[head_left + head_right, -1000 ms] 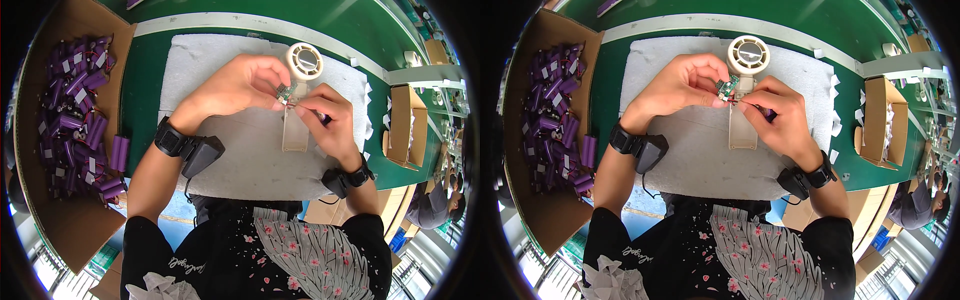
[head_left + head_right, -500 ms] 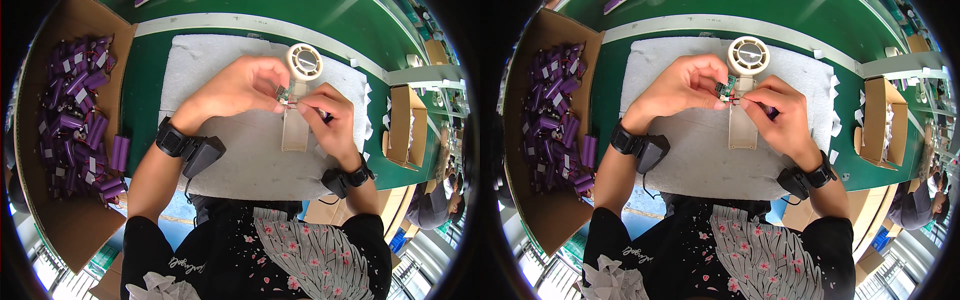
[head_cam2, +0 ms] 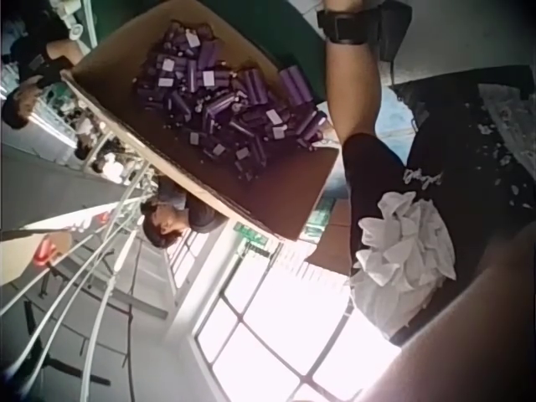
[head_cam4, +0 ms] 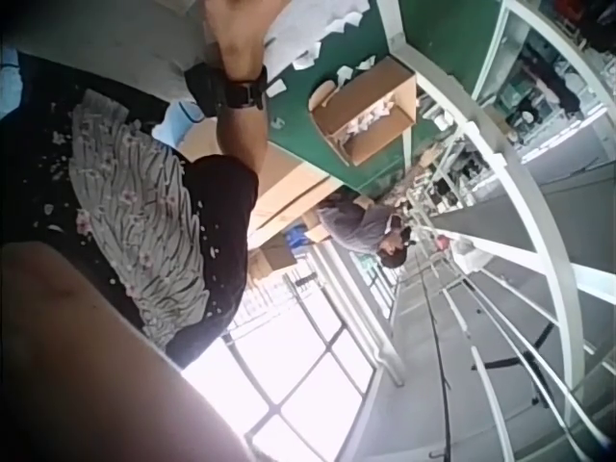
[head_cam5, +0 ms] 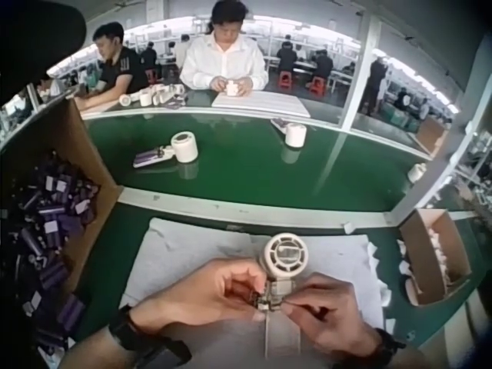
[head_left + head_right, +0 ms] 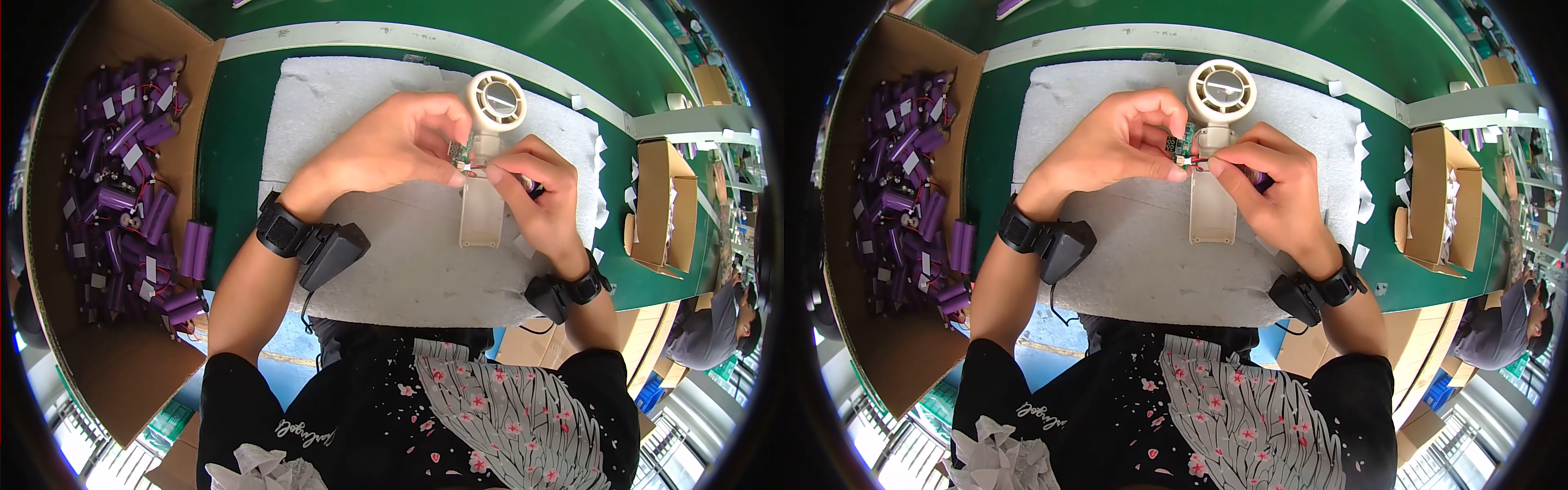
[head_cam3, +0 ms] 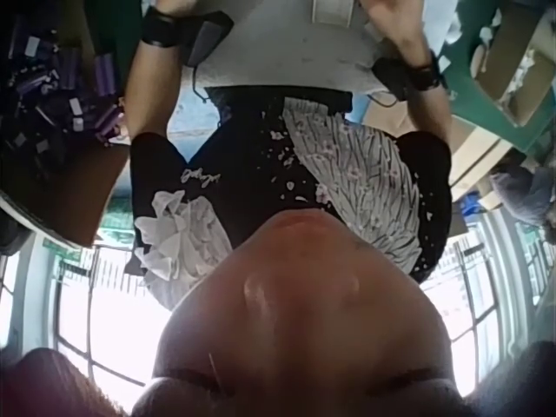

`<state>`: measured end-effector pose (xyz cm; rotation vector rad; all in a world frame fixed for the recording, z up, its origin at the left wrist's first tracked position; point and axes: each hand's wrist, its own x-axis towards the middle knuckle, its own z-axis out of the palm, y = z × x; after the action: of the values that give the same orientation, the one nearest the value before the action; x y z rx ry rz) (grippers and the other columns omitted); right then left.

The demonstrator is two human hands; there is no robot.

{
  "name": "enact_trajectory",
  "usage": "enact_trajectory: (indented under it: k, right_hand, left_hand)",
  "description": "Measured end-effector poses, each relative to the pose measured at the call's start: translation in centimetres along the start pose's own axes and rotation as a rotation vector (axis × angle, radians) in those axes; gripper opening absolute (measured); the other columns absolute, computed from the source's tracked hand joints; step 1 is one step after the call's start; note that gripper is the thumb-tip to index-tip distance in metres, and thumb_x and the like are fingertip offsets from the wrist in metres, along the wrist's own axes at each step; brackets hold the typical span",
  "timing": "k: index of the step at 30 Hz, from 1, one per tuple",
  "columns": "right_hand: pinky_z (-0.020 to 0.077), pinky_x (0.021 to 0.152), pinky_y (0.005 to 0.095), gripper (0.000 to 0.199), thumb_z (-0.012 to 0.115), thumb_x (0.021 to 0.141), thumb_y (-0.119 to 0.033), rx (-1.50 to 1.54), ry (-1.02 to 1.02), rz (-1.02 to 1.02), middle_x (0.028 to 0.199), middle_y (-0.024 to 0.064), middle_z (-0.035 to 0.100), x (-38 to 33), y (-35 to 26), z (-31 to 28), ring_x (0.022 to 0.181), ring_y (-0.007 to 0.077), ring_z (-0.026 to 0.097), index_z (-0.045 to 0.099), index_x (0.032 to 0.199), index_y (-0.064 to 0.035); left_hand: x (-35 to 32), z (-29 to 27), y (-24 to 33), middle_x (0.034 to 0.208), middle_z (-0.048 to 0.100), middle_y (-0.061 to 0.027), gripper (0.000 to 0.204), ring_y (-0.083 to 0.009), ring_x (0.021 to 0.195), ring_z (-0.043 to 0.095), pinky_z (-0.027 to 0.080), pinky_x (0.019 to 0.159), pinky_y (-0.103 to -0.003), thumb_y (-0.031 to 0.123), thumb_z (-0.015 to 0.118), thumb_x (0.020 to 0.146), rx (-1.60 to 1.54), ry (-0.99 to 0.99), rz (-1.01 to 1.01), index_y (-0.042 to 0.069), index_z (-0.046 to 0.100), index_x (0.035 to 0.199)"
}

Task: Assembling small handheld fans by installing the circuit board, wiring, and batteries into the plastic housing.

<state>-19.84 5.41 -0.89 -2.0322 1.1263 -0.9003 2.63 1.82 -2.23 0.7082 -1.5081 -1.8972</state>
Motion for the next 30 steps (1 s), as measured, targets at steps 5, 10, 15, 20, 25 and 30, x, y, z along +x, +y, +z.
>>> enact_trajectory:
  k: [5,10,15,20,25,30]
  right_hand:
    - [0.0377,0.056,0.0238,0.007,0.068,0.082,0.001,0.014,0.014,0.005,0.077,0.0054,0.059,0.11,-0.03,-0.08,0.064,0.0111,0.051,0.07,0.088,0.0005]
    - [0.0372,0.056,0.0241,0.007,0.067,0.082,0.0,0.031,0.013,0.015,0.076,0.0053,0.059,0.09,-0.07,0.08,0.063,0.011,0.051,0.07,0.088,0.0006]
    - [0.037,0.056,0.0241,0.007,0.067,0.082,0.0,0.038,0.006,0.014,0.076,0.0053,0.058,0.0,0.05,0.01,0.064,0.0109,0.051,0.07,0.089,0.0006]
    - [0.0368,0.055,0.0241,0.007,0.068,0.082,0.0,0.043,-0.003,0.003,0.077,0.005,0.058,-0.02,0.01,0.09,0.063,0.0109,0.05,0.07,0.089,0.0004]
    - [0.0365,0.055,0.0239,0.008,0.068,0.082,0.0,0.036,-0.024,-0.001,0.077,0.0046,0.058,0.09,0.0,-0.02,0.063,0.0106,0.05,0.071,0.089,-0.0002]
    - [0.036,0.055,0.0233,0.008,0.068,0.082,-0.001,0.015,-0.069,-0.011,0.08,0.0046,0.059,0.16,-0.29,0.05,0.062,0.0106,0.049,0.072,0.089,-0.0012]
  left_hand:
    - [0.13,0.12,0.14,0.088,0.063,-0.0036,0.03,-0.0116,0.078,0.064,0.053,0.075,-0.026,-0.007,0.072,0.072,-0.013,0.023,-0.006,0.004,0.053,0.091]
    - [-0.03,-0.01,-0.05,0.089,0.063,-0.0024,0.032,-0.0098,0.084,0.064,0.055,0.076,-0.023,-0.009,0.073,0.075,0.035,0.003,0.012,0.005,0.051,0.092]
    - [0.17,0.15,-0.45,0.087,0.064,-0.0033,0.029,-0.0119,0.079,0.064,0.053,0.075,-0.026,-0.007,0.073,0.072,-0.004,0.025,0.026,0.004,0.052,0.089]
    - [0.04,0.2,-0.04,0.087,0.065,-0.0045,0.029,-0.0126,0.081,0.065,0.053,0.077,-0.027,-0.007,0.073,0.073,-0.017,0.039,0.022,0.004,0.053,0.091]
    - [0.1,0.12,0.2,0.088,0.067,-0.0055,0.028,-0.0133,0.083,0.066,0.053,0.079,-0.026,-0.007,0.072,0.073,-0.009,0.056,0.009,0.003,0.056,0.095]
    - [0.08,-0.08,0.11,0.095,0.068,-0.0068,0.032,-0.012,0.088,0.066,0.055,0.078,-0.026,-0.009,0.07,0.078,0.102,0.061,0.046,0.001,0.063,0.107]
